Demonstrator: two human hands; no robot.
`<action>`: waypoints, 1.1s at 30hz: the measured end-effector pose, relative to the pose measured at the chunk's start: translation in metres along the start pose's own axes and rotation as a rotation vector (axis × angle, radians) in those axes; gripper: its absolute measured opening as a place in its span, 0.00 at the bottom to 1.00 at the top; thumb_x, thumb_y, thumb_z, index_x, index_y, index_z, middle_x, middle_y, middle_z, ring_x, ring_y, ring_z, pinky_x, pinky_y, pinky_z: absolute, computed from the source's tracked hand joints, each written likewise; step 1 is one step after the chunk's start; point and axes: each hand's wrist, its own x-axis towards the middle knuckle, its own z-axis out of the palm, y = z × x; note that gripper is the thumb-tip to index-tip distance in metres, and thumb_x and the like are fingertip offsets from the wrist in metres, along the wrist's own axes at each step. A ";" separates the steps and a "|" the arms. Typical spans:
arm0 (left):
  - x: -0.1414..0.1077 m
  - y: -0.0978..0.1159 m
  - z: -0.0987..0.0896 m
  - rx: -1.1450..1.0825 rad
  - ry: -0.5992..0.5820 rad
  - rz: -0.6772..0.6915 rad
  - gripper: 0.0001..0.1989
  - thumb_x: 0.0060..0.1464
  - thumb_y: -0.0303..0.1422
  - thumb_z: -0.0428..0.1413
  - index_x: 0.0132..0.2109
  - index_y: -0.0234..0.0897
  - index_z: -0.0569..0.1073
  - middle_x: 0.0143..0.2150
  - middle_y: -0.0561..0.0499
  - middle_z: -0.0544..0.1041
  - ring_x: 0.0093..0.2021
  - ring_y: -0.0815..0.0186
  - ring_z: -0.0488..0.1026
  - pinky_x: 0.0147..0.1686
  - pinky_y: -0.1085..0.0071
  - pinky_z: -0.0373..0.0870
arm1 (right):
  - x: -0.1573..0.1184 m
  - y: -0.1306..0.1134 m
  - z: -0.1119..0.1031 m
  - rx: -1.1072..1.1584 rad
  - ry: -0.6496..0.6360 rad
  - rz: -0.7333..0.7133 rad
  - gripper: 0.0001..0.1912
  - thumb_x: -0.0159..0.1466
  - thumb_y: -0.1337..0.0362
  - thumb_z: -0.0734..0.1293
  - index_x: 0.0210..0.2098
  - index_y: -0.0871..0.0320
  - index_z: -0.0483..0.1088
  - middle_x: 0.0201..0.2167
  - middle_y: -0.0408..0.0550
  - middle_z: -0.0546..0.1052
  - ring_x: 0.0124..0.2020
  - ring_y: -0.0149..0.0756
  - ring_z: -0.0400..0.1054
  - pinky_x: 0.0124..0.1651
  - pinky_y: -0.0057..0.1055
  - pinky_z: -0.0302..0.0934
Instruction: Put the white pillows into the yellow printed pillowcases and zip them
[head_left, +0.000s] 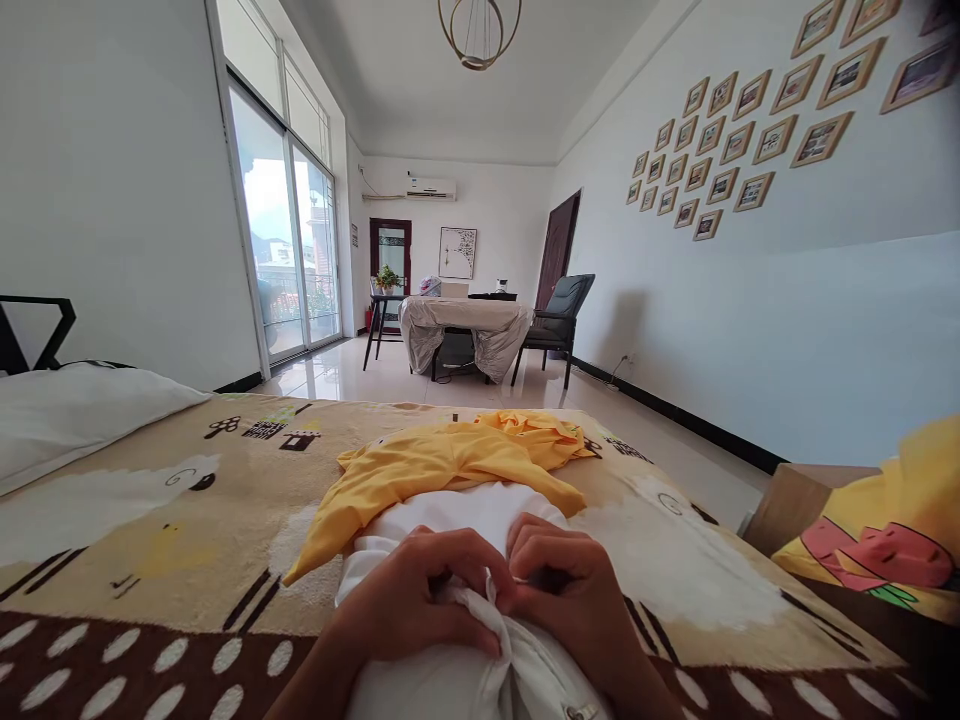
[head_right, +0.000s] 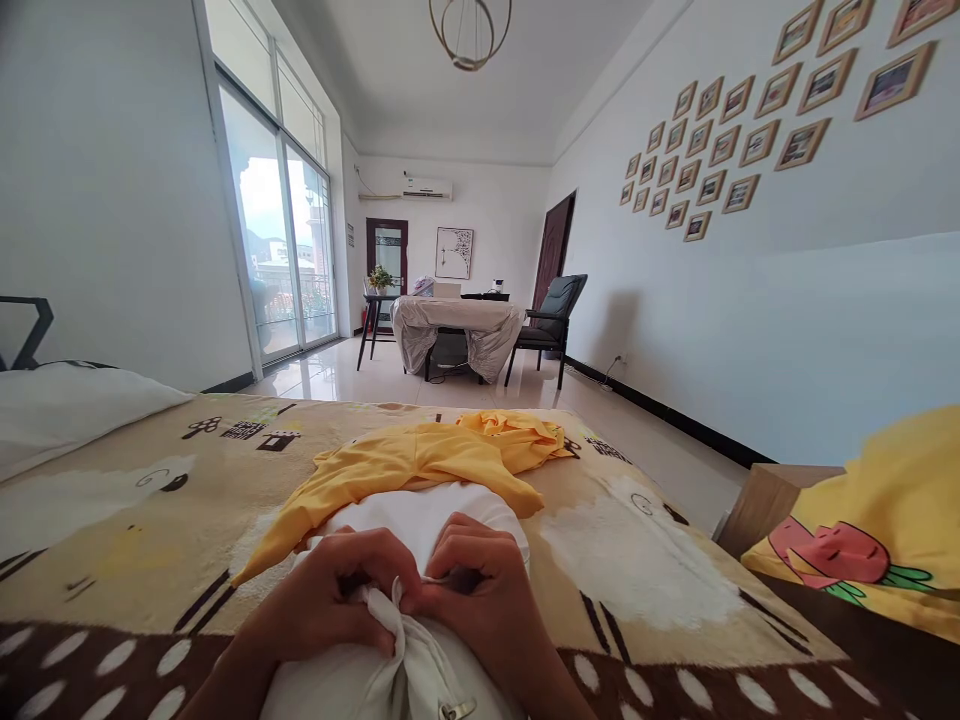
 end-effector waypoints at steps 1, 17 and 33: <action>0.000 0.000 0.000 -0.014 -0.008 0.024 0.20 0.40 0.46 0.66 0.37 0.36 0.77 0.29 0.55 0.74 0.28 0.73 0.63 0.30 0.76 0.56 | 0.000 0.000 0.001 0.008 0.000 -0.020 0.17 0.50 0.62 0.75 0.15 0.59 0.65 0.15 0.40 0.67 0.23 0.29 0.59 0.26 0.27 0.54; 0.001 -0.008 0.004 0.023 0.109 0.109 0.23 0.36 0.52 0.65 0.28 0.34 0.74 0.29 0.54 0.69 0.29 0.72 0.62 0.30 0.74 0.56 | 0.000 0.000 0.002 -0.032 -0.035 -0.008 0.16 0.52 0.61 0.74 0.15 0.59 0.66 0.16 0.41 0.67 0.23 0.29 0.59 0.27 0.28 0.55; 0.004 -0.003 -0.001 0.309 -0.086 0.349 0.19 0.59 0.49 0.47 0.32 0.37 0.65 0.29 0.52 0.69 0.35 0.67 0.62 0.39 0.72 0.60 | -0.028 -0.051 -0.018 -0.264 -0.071 -0.317 0.04 0.63 0.64 0.64 0.34 0.51 0.72 0.29 0.44 0.75 0.32 0.33 0.70 0.40 0.31 0.65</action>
